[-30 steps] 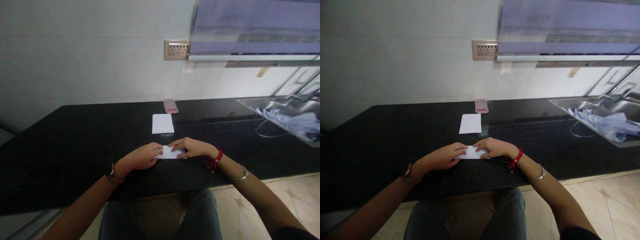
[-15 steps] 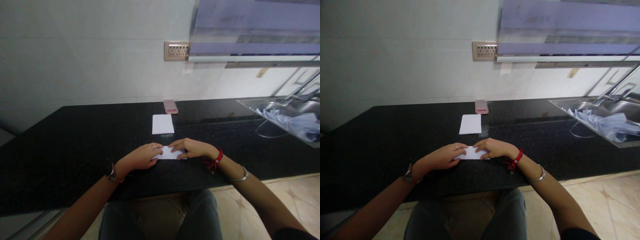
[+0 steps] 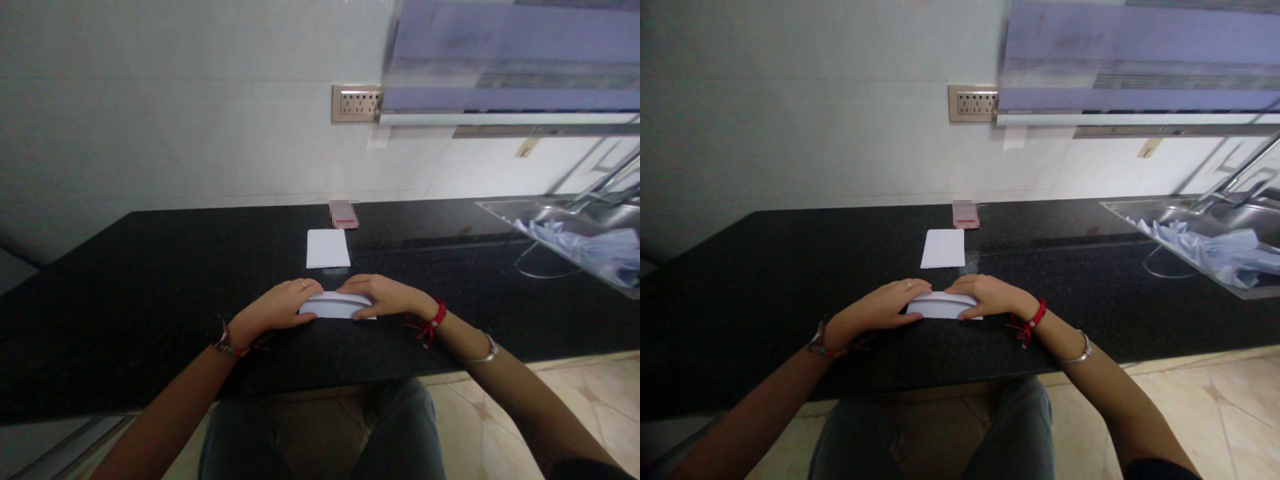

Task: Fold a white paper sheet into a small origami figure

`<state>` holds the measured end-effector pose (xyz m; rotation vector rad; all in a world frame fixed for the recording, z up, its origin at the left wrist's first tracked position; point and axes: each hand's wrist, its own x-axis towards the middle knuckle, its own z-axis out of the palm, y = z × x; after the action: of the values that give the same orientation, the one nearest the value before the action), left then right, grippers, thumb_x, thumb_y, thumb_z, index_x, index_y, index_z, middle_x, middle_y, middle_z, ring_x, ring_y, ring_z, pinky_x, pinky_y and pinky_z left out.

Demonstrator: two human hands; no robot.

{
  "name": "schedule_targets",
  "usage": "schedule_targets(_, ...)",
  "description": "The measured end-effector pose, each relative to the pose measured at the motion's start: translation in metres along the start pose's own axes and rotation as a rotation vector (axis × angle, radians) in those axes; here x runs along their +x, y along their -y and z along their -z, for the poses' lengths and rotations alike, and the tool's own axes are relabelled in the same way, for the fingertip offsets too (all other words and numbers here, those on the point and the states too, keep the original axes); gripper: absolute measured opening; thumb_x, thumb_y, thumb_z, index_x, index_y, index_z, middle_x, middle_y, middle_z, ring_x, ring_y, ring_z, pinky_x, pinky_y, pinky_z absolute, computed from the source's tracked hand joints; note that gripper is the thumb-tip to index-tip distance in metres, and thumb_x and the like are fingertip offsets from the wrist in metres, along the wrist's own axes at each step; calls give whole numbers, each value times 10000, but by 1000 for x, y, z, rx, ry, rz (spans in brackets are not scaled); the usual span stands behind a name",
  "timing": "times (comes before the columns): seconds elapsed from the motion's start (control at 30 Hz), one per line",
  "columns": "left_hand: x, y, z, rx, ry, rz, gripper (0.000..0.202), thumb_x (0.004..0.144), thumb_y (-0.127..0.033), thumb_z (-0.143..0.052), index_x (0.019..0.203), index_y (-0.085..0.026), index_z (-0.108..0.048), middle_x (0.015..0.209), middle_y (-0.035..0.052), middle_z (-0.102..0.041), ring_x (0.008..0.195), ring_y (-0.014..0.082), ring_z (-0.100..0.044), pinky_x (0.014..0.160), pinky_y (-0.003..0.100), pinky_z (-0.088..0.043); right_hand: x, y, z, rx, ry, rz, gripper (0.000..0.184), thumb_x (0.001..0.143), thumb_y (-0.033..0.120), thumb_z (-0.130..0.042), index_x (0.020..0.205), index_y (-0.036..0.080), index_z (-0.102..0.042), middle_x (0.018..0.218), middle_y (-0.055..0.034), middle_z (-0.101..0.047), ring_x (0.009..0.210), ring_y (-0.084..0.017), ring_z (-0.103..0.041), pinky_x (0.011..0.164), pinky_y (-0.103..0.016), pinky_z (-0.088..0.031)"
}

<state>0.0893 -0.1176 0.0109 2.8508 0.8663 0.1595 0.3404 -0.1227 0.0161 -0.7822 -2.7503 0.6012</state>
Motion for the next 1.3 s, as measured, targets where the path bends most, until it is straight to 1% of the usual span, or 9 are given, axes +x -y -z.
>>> schedule_targets(0.13,4,5,-7,-19,-136,244,445,797,-264,-468,1215,-141,-376,1156,105,-516,1026,216,-511,865,342,-409,1,0,0,-12,-82,-147,311,850,255,-406,1082,126,-568,991,-90,-624,844,-155,-579,769,-267,-428)
schedule_targets(0.27,9,14,-19,-73,-259,421,553,760,-280,-523,1243,-103,-320,1015,105,-558,940,219,-532,816,349,-428,1,-3,0,-57,-92,-299,231,770,120,-416,848,105,-633,765,-70,-635,666,-142,-556,646,-251,-418)
schedule_targets(0.4,11,15,-22,-79,-304,486,511,759,-277,-524,1200,-82,-355,933,103,-563,885,221,-529,800,363,-426,-1,-10,2,-4,-100,-399,224,670,82,-472,827,119,-628,788,-63,-626,700,-152,-549,653,-256,-409)
schedule_targets(0.57,12,1,-21,19,-463,451,502,775,-350,-506,1201,-126,-362,1107,141,-479,1046,267,-430,860,421,-380,-1,-22,-2,206,-223,-595,285,625,133,-538,907,112,-575,819,-51,-600,716,-166,-545,619,-262,-427)
schedule_targets(0.73,15,-8,-35,31,-325,422,455,789,-414,-481,1174,-174,-449,1200,156,-432,1128,310,-360,892,495,-330,0,-24,-9,453,-189,-531,378,625,168,-576,994,94,-538,920,-72,-600,776,-169,-556,655,-266,-447)
schedule_targets(0.9,19,-4,-40,-2,-215,338,321,801,-305,-477,1100,-202,-532,1294,129,-381,1192,310,-315,919,526,-284,4,-26,-6,281,-203,-545,323,711,272,-561,974,87,-590,843,-82,-614,695,-149,-542,624,-273,-428)
schedule_targets(1.03,22,-1,-37,-91,-237,312,318,772,-270,-515,1073,-169,-534,1274,131,-392,1162,281,-373,928,489,-315,7,-35,-7,325,-269,-583,356,641,159,-610,986,78,-578,780,-47,-607,657,-130,-531,599,-259,-431)
schedule_targets(1.2,23,4,-37,-234,-336,350,707,707,-267,-599,1306,-181,-233,1238,148,-405,1125,271,-420,917,457,-349,3,-43,-8,584,-204,-449,283,639,123,-599,920,94,-588,822,-32,-618,739,-147,-568,698,-304,-464)
schedule_targets(1.3,23,4,-36,-272,-389,332,902,685,-253,-624,1350,-196,-18,1239,157,-418,1116,282,-431,906,475,-353,-1,-45,-4,531,-134,-300,215,693,187,-584,891,108,-604,907,-51,-611,831,-168,-563,771,-332,-453)
